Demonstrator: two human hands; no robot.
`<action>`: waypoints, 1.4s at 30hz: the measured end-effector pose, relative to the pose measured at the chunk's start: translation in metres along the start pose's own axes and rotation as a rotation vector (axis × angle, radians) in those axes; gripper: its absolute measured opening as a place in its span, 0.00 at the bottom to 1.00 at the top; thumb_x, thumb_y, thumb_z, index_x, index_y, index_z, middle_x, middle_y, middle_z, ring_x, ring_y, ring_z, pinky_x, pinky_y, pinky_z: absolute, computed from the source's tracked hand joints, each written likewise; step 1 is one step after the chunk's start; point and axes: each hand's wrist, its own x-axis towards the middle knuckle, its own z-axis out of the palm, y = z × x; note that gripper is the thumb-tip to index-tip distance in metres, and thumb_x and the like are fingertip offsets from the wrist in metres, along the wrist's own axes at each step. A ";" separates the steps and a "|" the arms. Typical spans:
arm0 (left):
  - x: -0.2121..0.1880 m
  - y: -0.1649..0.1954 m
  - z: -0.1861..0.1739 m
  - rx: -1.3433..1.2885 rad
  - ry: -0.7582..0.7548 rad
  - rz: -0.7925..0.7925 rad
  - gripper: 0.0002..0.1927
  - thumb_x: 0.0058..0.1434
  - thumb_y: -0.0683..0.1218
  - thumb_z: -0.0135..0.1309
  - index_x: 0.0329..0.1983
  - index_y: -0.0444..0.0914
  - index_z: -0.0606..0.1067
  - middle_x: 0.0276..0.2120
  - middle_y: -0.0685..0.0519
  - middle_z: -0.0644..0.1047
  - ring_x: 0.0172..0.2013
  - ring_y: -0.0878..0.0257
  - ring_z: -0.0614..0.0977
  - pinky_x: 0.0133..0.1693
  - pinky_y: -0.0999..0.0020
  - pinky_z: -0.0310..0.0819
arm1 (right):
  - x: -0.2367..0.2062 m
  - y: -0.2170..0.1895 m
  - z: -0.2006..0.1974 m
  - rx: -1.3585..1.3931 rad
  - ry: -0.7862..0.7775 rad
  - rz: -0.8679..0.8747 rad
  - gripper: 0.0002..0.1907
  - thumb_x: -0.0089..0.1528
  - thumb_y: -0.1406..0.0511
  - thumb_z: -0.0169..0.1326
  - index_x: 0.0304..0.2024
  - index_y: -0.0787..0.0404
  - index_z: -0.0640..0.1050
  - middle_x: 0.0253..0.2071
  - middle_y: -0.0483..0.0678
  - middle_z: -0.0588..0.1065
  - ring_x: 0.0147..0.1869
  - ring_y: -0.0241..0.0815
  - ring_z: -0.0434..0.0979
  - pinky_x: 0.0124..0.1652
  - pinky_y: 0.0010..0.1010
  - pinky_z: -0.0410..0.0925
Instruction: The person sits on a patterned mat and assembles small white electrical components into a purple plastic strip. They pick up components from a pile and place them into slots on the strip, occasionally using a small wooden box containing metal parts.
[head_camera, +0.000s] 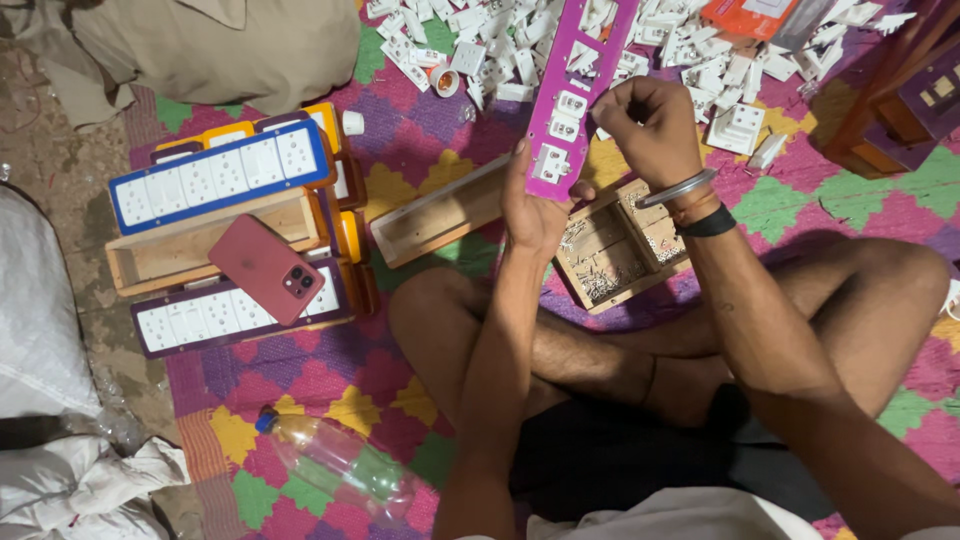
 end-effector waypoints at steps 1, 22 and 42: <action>0.000 0.000 -0.001 -0.003 0.001 -0.006 0.32 0.71 0.65 0.45 0.65 0.36 0.69 0.49 0.46 0.77 0.47 0.60 0.81 0.37 0.61 0.78 | 0.001 0.000 0.000 0.019 0.001 0.035 0.07 0.69 0.69 0.60 0.39 0.68 0.81 0.31 0.41 0.77 0.32 0.25 0.72 0.32 0.19 0.65; -0.002 0.009 0.007 -0.125 0.057 -0.068 0.30 0.70 0.66 0.44 0.59 0.38 0.71 0.46 0.49 0.79 0.42 0.61 0.80 0.32 0.65 0.72 | -0.013 -0.015 0.016 -0.339 0.176 -0.297 0.06 0.65 0.72 0.68 0.45 0.64 0.85 0.39 0.47 0.75 0.40 0.37 0.73 0.38 0.26 0.66; 0.001 0.003 0.006 -0.261 0.038 -0.131 0.25 0.73 0.63 0.42 0.56 0.40 0.72 0.43 0.52 0.79 0.38 0.63 0.79 0.28 0.68 0.66 | -0.053 0.021 0.021 -0.322 0.109 -0.231 0.28 0.76 0.56 0.47 0.74 0.63 0.69 0.70 0.60 0.64 0.76 0.56 0.62 0.74 0.48 0.56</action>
